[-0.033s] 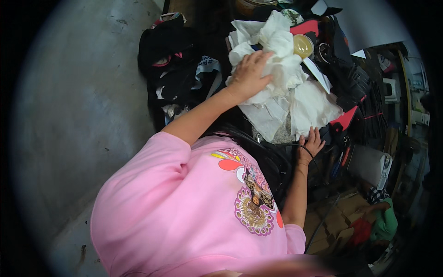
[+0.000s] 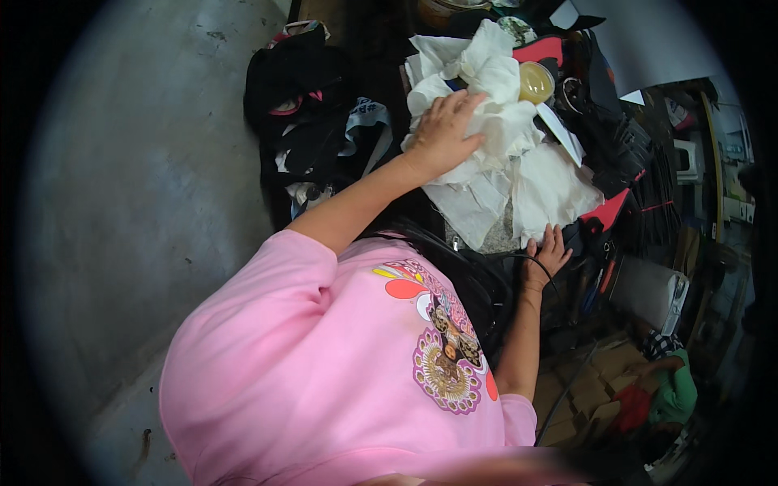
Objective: The person irons a white cloth on a workbench using a red electric iron. They repeatedly lift and reposition the cloth, press it flat, and iron different sections. A small blue container and a hammer are briefly handled and set aside during the process.
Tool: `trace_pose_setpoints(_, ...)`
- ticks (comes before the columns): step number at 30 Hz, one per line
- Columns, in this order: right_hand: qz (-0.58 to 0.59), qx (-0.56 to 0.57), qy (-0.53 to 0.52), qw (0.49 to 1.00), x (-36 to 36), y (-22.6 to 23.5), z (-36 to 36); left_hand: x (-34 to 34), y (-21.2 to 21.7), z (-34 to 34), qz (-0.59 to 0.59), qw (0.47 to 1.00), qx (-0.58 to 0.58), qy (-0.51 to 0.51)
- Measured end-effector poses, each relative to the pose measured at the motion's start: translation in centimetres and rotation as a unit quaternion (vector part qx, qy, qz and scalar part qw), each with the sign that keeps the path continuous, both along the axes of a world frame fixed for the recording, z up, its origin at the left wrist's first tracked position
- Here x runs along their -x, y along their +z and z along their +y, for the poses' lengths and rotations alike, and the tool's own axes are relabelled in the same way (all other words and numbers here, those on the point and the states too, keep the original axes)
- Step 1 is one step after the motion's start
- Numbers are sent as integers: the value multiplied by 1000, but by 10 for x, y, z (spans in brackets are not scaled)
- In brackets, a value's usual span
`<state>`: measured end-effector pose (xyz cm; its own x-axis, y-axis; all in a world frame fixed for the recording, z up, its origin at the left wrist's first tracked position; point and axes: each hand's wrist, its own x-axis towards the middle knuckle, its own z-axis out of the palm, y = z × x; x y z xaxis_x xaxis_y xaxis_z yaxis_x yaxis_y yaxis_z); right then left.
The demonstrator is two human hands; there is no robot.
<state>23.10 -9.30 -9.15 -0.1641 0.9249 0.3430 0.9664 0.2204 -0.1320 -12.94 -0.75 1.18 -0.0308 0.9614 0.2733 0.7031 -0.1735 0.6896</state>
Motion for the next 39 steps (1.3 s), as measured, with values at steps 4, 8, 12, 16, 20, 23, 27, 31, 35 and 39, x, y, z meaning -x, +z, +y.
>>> trace_pose_setpoints(4,-6,14,-11,1000,-2,-3,-1,8,0,2,-34,999,-21,8)
trace_pose_setpoints(8,-17,12,-12,1000,0,-6,4,33,-6,7,-5,998,-35,59)
trace_pose_setpoints(12,-25,8,-12,1000,1,-5,5,66,-17,34,-132,983,-83,94)
trace_pose_setpoints(16,-28,1,-8,1000,1,-4,4,95,-21,73,-17,996,62,67)
trace_pose_setpoints(20,-22,8,-15,1000,2,-4,4,92,-19,84,198,980,10,17)
trace_pose_setpoints(23,-15,3,-11,1000,3,-3,4,84,-19,91,178,984,-19,-15)
trace_pose_setpoints(27,-13,-1,-12,1000,4,-1,4,77,-32,103,111,993,-8,-45)
trace_pose_setpoints(31,-14,9,-21,1000,6,1,4,73,-42,110,81,996,2,-45)
trace_pose_setpoints(35,-5,15,-21,1000,5,1,2,71,-38,107,18,999,-3,-37)
trace_pose_setpoints(39,4,7,-15,1000,6,1,3,72,-30,107,-60,996,48,-54)
